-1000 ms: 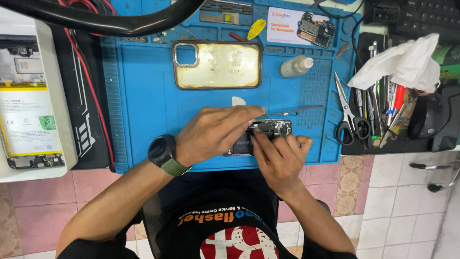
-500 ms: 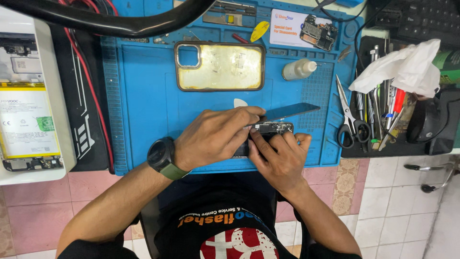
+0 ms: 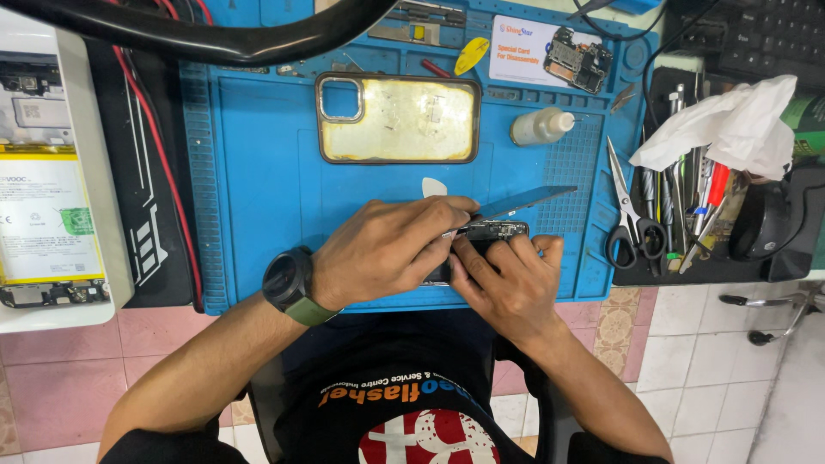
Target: The person wipes a disassembled smartphone with a tissue, then works on the opened phone body on a blue repair mat, prying and adjusting internal components by hand. They use a screwdriver on the phone, apply liquid from a small bottle onto the screen, and continue working on the device with the screwdriver.
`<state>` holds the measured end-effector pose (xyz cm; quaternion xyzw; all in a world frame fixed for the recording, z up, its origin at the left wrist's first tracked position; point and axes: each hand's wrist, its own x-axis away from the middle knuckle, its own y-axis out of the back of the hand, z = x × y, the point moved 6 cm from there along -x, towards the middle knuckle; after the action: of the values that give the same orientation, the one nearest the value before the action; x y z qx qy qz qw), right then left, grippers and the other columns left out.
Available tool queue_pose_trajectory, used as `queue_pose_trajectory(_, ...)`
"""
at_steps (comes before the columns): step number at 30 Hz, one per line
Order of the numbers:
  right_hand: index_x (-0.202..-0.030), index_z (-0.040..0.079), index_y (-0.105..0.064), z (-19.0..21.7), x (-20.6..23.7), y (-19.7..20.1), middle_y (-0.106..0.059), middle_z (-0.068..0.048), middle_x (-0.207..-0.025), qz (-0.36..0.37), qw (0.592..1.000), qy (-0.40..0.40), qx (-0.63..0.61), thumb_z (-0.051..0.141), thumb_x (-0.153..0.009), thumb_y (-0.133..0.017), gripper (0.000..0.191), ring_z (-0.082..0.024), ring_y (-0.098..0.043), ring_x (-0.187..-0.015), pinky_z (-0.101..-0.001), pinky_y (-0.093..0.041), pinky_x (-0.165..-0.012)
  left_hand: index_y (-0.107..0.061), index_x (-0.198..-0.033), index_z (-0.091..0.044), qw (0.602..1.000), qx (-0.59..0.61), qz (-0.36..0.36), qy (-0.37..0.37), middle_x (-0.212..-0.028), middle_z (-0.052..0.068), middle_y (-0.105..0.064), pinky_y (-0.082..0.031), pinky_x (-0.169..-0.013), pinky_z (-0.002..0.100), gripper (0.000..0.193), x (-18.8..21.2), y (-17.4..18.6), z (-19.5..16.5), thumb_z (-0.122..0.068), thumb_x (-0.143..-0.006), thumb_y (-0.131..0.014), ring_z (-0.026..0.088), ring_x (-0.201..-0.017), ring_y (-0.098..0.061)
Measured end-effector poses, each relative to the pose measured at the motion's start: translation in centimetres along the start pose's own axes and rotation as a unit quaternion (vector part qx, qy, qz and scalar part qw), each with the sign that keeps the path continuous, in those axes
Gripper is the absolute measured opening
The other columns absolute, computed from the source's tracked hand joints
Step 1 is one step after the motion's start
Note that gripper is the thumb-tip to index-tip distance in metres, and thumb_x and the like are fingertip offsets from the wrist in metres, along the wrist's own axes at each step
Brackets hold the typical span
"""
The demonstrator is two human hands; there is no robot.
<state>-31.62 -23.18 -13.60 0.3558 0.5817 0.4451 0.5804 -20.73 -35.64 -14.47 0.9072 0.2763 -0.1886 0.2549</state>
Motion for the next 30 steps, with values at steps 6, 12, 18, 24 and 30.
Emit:
queue_pose_trajectory(6, -0.107, 0.012, -0.079, -0.4, -0.5, 0.3, -0.05, 0.003, -0.075, 0.009, 1.0, 0.014, -0.002, 0.022, -0.083, -0.087, 0.027, -0.018, -0.048, -0.072, -0.0398, -0.03, -0.073, -0.058, -0.109, 0.0, 1.0, 0.001, -0.003, 0.008, -0.119, 0.013, -0.072, -0.06, -0.069, 0.035, 0.019, -0.4, 0.0, 0.0, 0.0, -0.094, -0.069, 0.026, -0.085, -0.075)
queue_pose_trajectory(12, -0.107, 0.011, -0.079, -0.9, -1.1, 0.7, -0.052, 0.003, -0.075, 0.032, 0.999, 0.035, -0.018, 0.021, -0.084, -0.086, 0.026, -0.017, -0.049, -0.072, -0.0383, -0.033, -0.073, -0.057, -0.11, 0.0, 1.0, 0.01, -0.003, 0.012, -0.117, 0.013, -0.072, -0.06, -0.07, 0.035, 0.02, -0.7, 0.1, 0.0, 0.0, -0.094, -0.07, 0.026, -0.084, -0.074)
queue_pose_trajectory(18, -0.105, 0.01, -0.078, -1.0, -1.6, 0.8, -0.053, 0.003, -0.075, 0.036, 0.998, 0.05, -0.021, 0.02, -0.084, -0.086, 0.024, -0.016, -0.048, -0.071, -0.0362, -0.033, -0.07, -0.057, -0.111, 0.001, 1.0, 0.006, -0.004, 0.005, -0.119, 0.014, -0.072, -0.06, -0.071, 0.036, 0.021, -0.9, -0.1, 0.0, -0.001, -0.094, -0.069, 0.027, -0.087, -0.074)
queue_pose_trajectory(24, -0.104, 0.01, -0.078, -1.1, -1.7, 0.7, -0.053, 0.003, -0.074, 0.031, 0.998, 0.048, -0.023, 0.019, -0.084, -0.086, 0.024, -0.017, -0.048, -0.071, -0.0365, -0.033, -0.07, -0.057, -0.111, 0.001, 1.0, 0.005, -0.004, 0.006, -0.119, 0.014, -0.072, -0.06, -0.071, 0.035, 0.02, -1.0, -0.2, 0.2, -0.001, -0.095, -0.069, 0.026, -0.087, -0.075)
queue_pose_trajectory(30, -0.106, 0.009, -0.078, -1.2, -1.6, 0.4, -0.051, 0.002, -0.073, 0.031, 0.998, 0.044, -0.022, 0.02, -0.082, -0.086, 0.027, -0.018, -0.048, -0.07, -0.037, -0.033, -0.069, -0.057, -0.111, 0.0, 1.0, 0.008, -0.008, 0.008, -0.117, 0.013, -0.072, -0.059, -0.069, 0.035, 0.019, -1.3, 0.0, 0.4, 0.0, -0.096, -0.068, 0.025, -0.085, -0.074)
